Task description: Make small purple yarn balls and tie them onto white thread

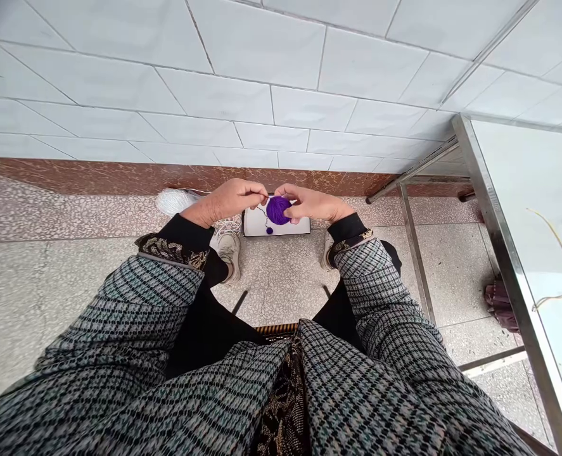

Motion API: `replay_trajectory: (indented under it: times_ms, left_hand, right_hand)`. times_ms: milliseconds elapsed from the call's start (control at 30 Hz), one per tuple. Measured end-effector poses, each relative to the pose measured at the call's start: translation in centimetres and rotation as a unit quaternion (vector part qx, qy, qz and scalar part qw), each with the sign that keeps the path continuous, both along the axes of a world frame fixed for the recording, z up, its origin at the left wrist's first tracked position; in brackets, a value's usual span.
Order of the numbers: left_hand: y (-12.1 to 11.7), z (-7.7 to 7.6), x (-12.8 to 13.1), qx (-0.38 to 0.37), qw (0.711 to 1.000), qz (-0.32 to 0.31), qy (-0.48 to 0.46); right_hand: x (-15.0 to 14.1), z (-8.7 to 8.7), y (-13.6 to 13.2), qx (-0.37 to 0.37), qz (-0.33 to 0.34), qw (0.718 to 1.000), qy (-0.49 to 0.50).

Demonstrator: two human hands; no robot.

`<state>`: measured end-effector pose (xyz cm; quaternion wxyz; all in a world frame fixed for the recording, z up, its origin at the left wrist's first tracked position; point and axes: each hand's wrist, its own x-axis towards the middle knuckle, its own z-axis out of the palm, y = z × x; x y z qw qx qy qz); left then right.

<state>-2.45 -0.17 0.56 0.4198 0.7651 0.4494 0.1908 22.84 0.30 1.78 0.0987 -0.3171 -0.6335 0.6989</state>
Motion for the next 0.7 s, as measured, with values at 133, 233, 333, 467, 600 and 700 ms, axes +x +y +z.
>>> replay_trajectory:
  times_ms: [133, 233, 333, 467, 600, 700]
  left_hand:
    - [0.3, -0.6, 0.0, 0.000, 1.000, 0.024, 0.002]
    - [0.0, -1.2, 1.0, -0.004, 1.000, -0.018, 0.000]
    - [-0.6, -1.5, 2.1, -0.013, 0.997, -0.077, 0.000]
    - [-1.1, -1.4, 2.3, -0.014, 0.994, -0.113, -0.006]
    - [-0.8, -0.9, 1.3, 0.014, 0.998, -0.060, 0.000]
    - [-0.4, -0.5, 0.5, 0.043, 0.999, -0.007, 0.008]
  right_hand:
    - [0.3, -0.7, 0.2, -0.032, -0.050, 0.987, 0.152]
    - [0.0, -0.9, 0.4, -0.021, -0.138, 0.973, 0.182]
    - [-0.4, -1.3, 0.7, 0.015, -0.212, 0.968, 0.131]
    - [-0.9, -2.0, 0.8, 0.099, -0.265, 0.959, -0.008]
    - [-1.0, -2.0, 0.6, 0.134, -0.229, 0.956, -0.127]
    - [-0.9, -1.5, 0.4, 0.100, -0.158, 0.966, -0.178]
